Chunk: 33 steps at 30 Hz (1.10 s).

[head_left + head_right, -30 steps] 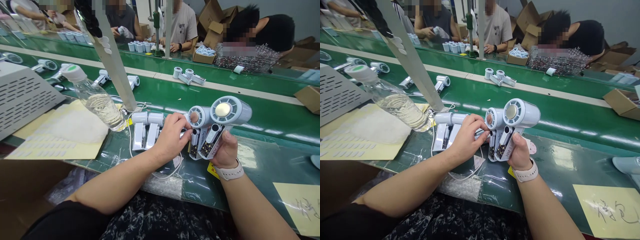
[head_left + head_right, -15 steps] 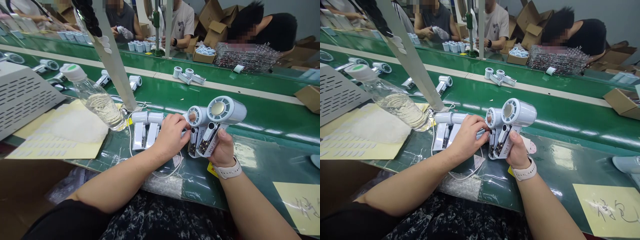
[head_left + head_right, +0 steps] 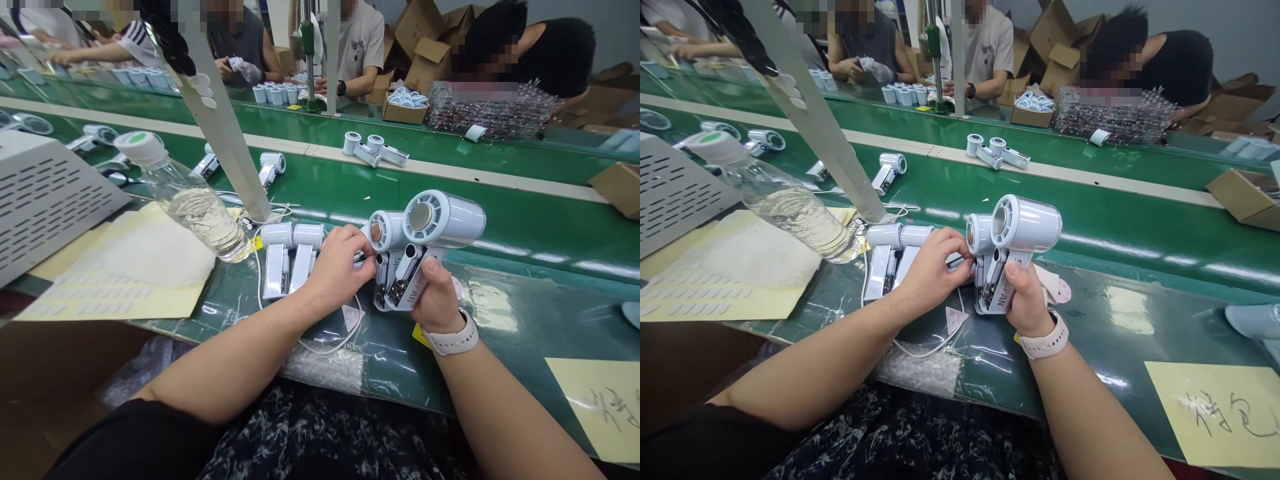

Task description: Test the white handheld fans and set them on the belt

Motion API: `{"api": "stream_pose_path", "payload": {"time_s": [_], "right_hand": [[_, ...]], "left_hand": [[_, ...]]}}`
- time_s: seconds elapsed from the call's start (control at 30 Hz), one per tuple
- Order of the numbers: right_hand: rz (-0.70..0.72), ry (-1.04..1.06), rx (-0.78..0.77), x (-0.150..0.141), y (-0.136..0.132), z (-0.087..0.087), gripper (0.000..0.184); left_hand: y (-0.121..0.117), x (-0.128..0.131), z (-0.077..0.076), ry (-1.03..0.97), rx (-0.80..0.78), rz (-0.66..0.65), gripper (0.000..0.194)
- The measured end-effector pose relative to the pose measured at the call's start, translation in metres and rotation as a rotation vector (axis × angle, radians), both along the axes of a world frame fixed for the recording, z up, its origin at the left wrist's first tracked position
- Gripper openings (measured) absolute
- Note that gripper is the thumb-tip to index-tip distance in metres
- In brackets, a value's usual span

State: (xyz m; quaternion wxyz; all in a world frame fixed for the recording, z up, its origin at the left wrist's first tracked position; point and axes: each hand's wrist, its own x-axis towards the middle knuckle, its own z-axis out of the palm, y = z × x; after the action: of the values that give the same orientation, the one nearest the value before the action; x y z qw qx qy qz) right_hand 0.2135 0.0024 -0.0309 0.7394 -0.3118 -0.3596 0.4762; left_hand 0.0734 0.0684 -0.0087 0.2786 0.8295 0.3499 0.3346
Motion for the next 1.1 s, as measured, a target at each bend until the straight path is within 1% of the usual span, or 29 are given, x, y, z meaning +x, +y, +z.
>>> {"api": "stream_pose_path", "payload": {"time_s": [0.23, 0.43, 0.57, 0.7, 0.8, 1.1], "right_hand": [[-0.044, 0.015, -0.023, -0.0024, 0.0009, 0.0050, 0.040], [-0.052, 0.014, -0.020, -0.0009, 0.0012, 0.0048, 0.032], [-0.038, 0.015, -0.040, -0.0015, 0.0015, 0.0060, 0.034], [-0.074, 0.021, -0.045, -0.0018, 0.0020, 0.0058, 0.033], [-0.075, 0.034, -0.045, -0.0016, 0.0017, 0.0060, 0.032], [-0.012, 0.011, -0.031, 0.0004, 0.0027, 0.0035, 0.034]], "left_hand": [[0.0003, 0.0004, -0.0004, -0.028, -0.049, -0.025, 0.014], [-0.0013, -0.0006, 0.0019, 0.014, -0.066, -0.025, 0.012], [-0.0018, -0.0019, 0.0019, 0.025, -0.033, -0.027, 0.012], [-0.0018, -0.0012, 0.0002, 0.034, 0.009, -0.015, 0.006], [-0.0020, -0.0002, -0.0009, 0.037, 0.019, -0.008, 0.004], [-0.0017, 0.0004, -0.0041, -0.003, 0.049, 0.015, 0.010]]}}
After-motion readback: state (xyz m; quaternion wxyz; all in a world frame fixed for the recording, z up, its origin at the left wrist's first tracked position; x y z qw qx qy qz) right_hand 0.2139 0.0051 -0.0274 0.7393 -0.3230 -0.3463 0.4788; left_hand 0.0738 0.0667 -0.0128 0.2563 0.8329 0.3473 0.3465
